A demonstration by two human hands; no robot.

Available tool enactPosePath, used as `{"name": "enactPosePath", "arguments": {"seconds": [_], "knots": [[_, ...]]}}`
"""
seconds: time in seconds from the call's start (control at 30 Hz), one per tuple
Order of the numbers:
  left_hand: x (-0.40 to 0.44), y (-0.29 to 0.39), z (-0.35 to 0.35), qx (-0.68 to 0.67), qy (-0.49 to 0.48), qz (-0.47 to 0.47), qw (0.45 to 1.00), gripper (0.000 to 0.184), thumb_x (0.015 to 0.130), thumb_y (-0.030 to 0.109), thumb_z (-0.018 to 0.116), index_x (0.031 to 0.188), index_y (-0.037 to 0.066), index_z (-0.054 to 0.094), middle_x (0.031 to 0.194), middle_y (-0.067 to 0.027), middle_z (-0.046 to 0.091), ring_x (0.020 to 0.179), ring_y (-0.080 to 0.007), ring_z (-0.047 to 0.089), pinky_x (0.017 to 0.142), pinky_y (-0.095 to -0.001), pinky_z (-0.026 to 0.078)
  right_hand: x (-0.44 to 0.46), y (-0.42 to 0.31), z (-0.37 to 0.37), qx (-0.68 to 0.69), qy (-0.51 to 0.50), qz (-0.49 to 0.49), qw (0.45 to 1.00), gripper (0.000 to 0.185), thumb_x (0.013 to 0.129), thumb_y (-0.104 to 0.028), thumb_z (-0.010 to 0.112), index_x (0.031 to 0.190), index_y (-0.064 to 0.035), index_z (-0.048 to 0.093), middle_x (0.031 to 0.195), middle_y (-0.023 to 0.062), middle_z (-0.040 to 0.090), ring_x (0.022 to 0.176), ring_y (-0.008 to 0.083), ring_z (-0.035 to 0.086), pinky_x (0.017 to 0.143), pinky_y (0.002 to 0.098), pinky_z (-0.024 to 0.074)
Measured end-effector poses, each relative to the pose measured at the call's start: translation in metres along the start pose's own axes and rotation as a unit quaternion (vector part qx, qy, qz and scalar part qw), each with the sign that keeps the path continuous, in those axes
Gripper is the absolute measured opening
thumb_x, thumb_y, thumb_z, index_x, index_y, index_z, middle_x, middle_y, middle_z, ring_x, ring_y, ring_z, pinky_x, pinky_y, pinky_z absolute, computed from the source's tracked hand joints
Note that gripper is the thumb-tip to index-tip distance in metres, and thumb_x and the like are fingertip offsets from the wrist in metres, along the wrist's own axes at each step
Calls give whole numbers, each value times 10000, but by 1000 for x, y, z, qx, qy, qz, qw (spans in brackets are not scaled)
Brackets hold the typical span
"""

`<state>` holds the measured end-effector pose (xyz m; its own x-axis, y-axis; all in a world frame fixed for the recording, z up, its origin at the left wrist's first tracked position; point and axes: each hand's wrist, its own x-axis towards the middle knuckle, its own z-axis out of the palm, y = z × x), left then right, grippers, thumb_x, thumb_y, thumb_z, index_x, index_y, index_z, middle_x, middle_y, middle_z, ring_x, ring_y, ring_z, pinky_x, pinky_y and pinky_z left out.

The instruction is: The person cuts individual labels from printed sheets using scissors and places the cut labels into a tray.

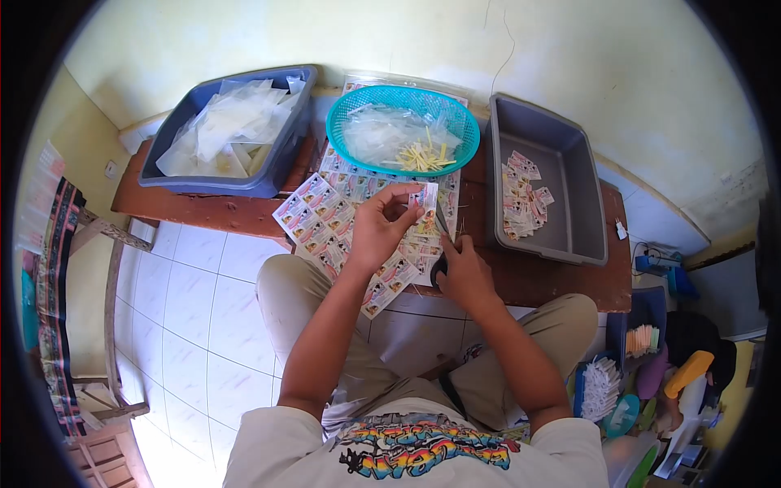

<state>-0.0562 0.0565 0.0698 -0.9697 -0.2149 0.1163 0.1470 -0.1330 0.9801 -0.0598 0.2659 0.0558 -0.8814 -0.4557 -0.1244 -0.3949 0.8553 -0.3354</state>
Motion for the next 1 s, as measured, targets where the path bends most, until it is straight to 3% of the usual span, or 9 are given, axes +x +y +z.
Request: {"name": "enactPosePath", "arguments": {"seconds": [0.27, 0.37, 0.47, 0.53, 0.67, 0.73, 0.77, 0.83, 1.0], "knots": [[-1, -3, 5, 33, 6, 20, 999, 282, 973, -3, 734, 1253, 29, 714, 992, -50, 759, 873, -71, 680, 785, -251, 563, -11, -3, -12, -20, -6, 10, 1000, 743, 843, -247, 817, 1516, -108, 535, 1314, 152, 556, 1097, 380, 688, 921, 506, 576], [-3, -5, 8, 26, 7, 35, 999, 252, 984, 7, 719, 1234, 29, 726, 966, -43, 760, 866, -73, 679, 784, -259, 563, -18, 1, -25, 0, 44, -11, 999, 627, 873, -237, 804, 1451, -98, 605, 1239, 154, 614, 1034, 364, 706, 898, 480, 580], [-3, 0, 12, 66, -16, 44, 997, 235, 994, 11, 702, 1226, 26, 735, 956, -39, 763, 869, -69, 678, 784, -260, 564, -19, 6, -48, 117, 90, -36, 988, 484, 906, -154, 765, 1372, -66, 665, 1176, 165, 663, 948, 345, 717, 853, 434, 586], [-2, 6, 16, 111, -67, 24, 991, 227, 1017, 31, 692, 1242, 17, 724, 1110, -51, 764, 974, -78, 681, 870, -271, 562, -20, 6, -74, 227, 149, -96, 958, 369, 947, -80, 683, 1313, -38, 702, 1061, 187, 698, 903, 334, 725, 866, 414, 591], [10, 24, 34, 133, -153, 14, 979, 229, 1018, 39, 689, 1242, 14, 730, 1125, -58, 767, 993, -88, 685, 900, -286, 563, -12, 28, -101, 274, 191, -88, 939, 377, 978, -43, 642, 1353, -32, 682, 1051, 156, 726, 881, 267, 734, 819, 360, 596], [20, 30, 45, 125, -212, 76, 966, 233, 1018, 27, 677, 1244, 12, 733, 1134, -59, 765, 1023, -105, 688, 931, -300, 561, -4, 43, -109, 407, 84, -25, 909, 365, 1009, -73, 646, 1370, -33, 677, 1031, 106, 753, 872, 175, 734, 779, 324, 605], [26, 35, 53, 129, -221, 81, 963, 233, 1018, 27, 677, 1244, 12, 733, 1134, -59, 765, 1023, -105, 688, 931, -300, 561, 0, 48, -116, 410, 94, -25, 907, 365, 1009, -73, 646, 1370, -33, 677, 1031, 106, 753, 872, 175, 734, 779, 324, 605], [37, 42, 70, 124, -249, 92, 956, 223, 1018, 18, 668, 1230, 7, 736, 1143, -60, 764, 1052, -120, 688, 955, -314, 557, 7, 59, -131, 413, 9, -15, 911, 363, 1012, -110, 687, 1364, -23, 685, 969, 77, 765, 836, 111, 721, 747, 290, 609], [69, 40, 106, 142, -265, 72, 951, 259, 1029, 34, 668, 1285, 8, 698, 1147, -80, 755, 1058, -125, 690, 944, -305, 560, 30, 98, -148, 433, 27, -5, 901, 316, 995, -138, 732, 1265, 26, 717, 905, 73, 766, 771, 103, 718, 718, 274, 607]]}}
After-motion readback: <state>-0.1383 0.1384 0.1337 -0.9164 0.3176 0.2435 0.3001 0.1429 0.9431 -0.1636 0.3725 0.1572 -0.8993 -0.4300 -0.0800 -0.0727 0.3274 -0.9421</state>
